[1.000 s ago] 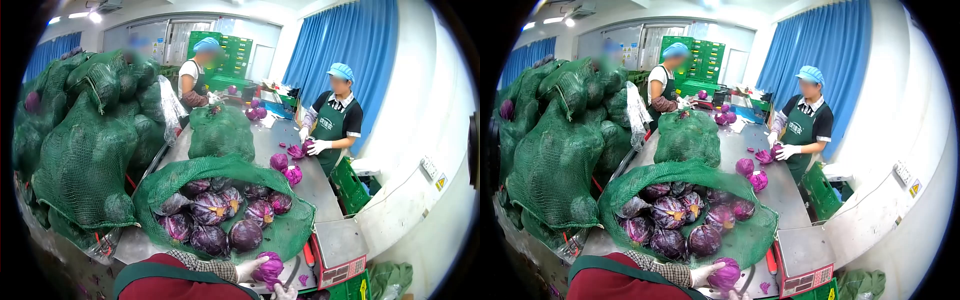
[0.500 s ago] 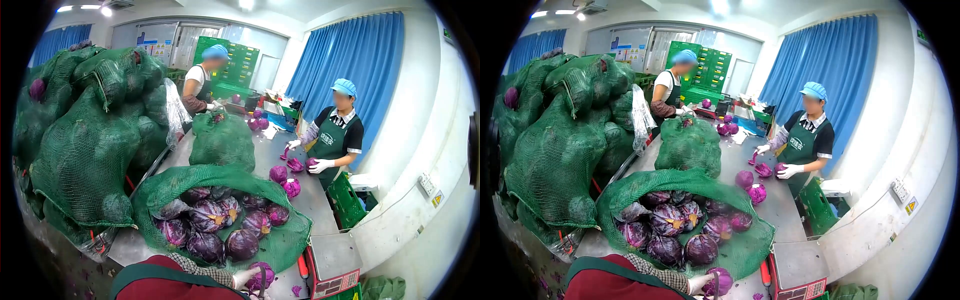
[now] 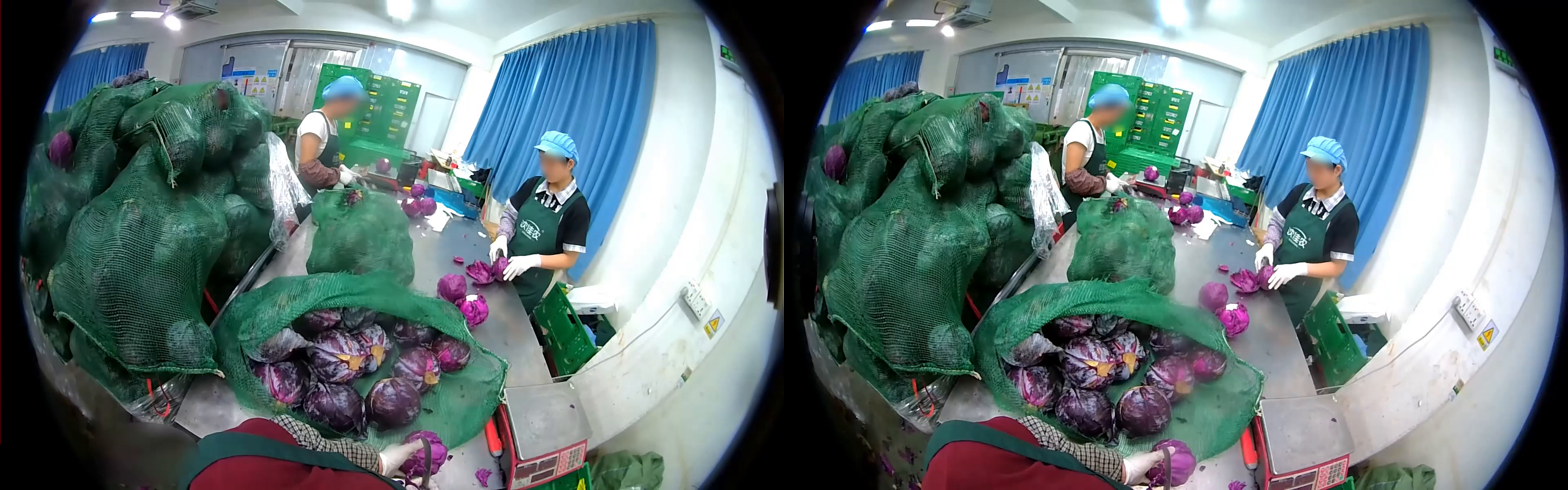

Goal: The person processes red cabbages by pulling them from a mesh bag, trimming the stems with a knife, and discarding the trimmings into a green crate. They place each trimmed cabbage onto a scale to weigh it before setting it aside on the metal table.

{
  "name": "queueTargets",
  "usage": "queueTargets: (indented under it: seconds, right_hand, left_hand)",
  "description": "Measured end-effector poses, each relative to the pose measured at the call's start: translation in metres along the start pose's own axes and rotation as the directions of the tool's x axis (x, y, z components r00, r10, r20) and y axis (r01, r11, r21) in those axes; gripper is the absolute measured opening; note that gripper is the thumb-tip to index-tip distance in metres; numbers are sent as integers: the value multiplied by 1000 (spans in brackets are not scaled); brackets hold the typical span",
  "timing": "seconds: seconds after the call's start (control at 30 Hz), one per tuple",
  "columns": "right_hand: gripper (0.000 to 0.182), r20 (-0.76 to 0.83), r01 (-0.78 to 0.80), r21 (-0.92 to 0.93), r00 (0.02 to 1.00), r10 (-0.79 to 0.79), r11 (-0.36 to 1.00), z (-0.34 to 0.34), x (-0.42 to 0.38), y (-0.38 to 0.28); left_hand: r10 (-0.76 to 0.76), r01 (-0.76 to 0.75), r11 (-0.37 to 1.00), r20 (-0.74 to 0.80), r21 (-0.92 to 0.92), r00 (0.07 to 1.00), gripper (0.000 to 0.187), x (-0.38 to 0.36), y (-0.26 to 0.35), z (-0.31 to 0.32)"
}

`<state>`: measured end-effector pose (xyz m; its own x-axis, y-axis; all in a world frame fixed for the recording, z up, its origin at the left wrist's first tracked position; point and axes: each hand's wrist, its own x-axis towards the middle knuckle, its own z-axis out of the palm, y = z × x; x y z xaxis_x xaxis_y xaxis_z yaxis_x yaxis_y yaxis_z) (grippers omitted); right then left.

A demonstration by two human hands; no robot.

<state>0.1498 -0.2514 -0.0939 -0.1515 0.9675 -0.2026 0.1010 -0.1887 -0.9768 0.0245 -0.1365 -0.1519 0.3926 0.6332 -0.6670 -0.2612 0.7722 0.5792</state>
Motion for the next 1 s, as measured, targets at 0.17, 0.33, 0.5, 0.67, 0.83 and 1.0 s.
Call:
queueTargets:
  seconds: [0.17, 0.33, 0.5, 0.67, 0.83, 1.0]
  right_hand:
    - [12, 33, 245, -285, 969, -245, 927, -1, -6, -4]
    - [11, -44, 24, 46, 999, -22, 999, 6, -8, -9]
    - [16, -104, -34, -64, 994, 27, 997, 6, -24, -45]
    - [12, -377, -24, 55, 925, 43, 998, -29, -45, -42]
    - [17, -566, -229, -807, 567, -599, 545, -114, -69, 70]
    - [18, -770, -21, -421, 537, -345, 907, -81, -71, 24]
  left_hand:
    - [-26, 27, 999, 49, -31, 998, 95, 25, -13, -11]
    - [-30, 28, 998, -22, -59, 999, 91, 1, 2, 4]
    - [-156, 196, 942, 163, -272, 974, 72, -11, 29, 13]
    - [-124, 258, 885, 337, -388, 933, 67, -37, 55, 32]
    - [-6, 332, 854, 629, -401, 777, 67, -6, 62, 24]
    - [-33, 426, 878, 861, -218, 507, 82, -3, 64, 30]
